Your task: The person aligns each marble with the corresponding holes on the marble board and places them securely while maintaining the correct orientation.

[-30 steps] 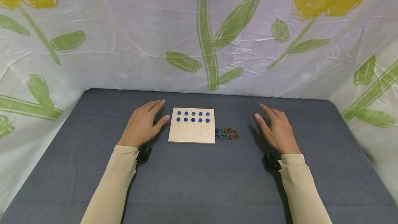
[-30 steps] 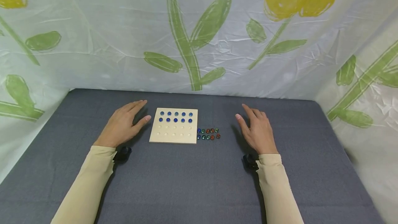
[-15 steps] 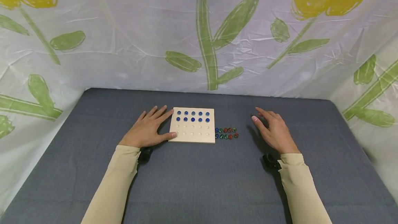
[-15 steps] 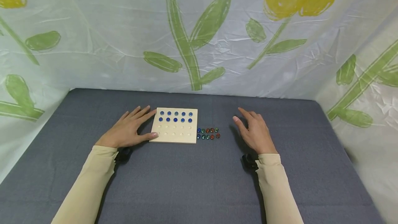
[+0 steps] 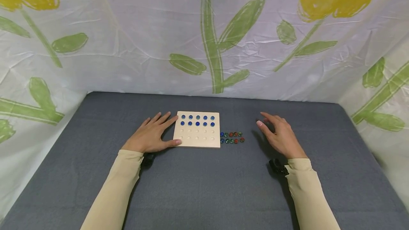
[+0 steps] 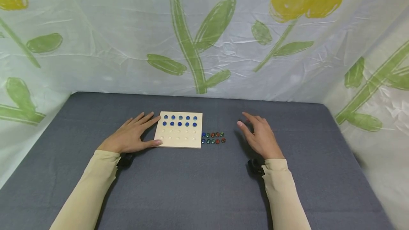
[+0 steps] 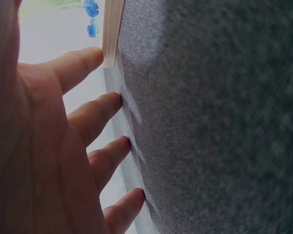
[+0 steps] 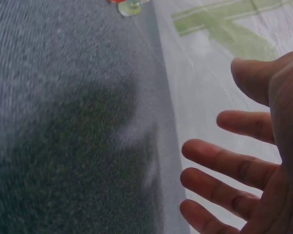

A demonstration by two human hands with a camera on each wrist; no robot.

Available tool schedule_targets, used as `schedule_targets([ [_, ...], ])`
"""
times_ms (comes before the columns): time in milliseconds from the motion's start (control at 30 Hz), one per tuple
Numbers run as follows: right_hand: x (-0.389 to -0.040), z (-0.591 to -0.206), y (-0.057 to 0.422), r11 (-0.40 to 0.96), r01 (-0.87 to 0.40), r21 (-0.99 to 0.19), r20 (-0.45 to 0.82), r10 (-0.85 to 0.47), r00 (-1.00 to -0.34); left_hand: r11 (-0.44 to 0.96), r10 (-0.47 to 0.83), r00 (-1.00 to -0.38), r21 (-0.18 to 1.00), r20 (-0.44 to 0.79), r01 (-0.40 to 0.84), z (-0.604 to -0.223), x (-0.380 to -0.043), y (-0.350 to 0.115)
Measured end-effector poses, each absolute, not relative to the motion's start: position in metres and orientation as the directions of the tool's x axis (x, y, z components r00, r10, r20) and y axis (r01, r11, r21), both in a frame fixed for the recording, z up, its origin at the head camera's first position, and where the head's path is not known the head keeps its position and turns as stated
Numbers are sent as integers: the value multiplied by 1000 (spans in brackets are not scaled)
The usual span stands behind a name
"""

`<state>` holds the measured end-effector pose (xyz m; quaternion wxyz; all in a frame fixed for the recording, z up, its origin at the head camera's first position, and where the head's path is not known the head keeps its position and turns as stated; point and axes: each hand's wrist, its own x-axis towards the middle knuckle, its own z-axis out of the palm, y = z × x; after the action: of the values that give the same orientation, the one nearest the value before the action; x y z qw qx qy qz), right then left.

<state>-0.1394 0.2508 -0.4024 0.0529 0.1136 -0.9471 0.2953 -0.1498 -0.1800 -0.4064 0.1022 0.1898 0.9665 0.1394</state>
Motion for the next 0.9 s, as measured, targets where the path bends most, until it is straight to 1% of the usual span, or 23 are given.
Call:
schedule_targets([
  [333, -139, -404, 248, 718, -284, -635, 171, -227, -959, 889, 391, -908, 317, -153, 329, -408, -150, -179],
  [600, -139, -406, 247, 639, -319, -700, 200, -254, -946, 886, 396, -906, 321, -152, 334, -409, -151, -180],
  [733, -139, -408, 246, 589, -311, -746, 184, -267, -946, 886, 397, -905, 322, -156, 333, -409, -151, -179],
  [900, -139, -408, 243, 547, -287, -787, 132, -305, -943, 885, 393, -907, 328, -151, 329, -408, -151, -180],
])
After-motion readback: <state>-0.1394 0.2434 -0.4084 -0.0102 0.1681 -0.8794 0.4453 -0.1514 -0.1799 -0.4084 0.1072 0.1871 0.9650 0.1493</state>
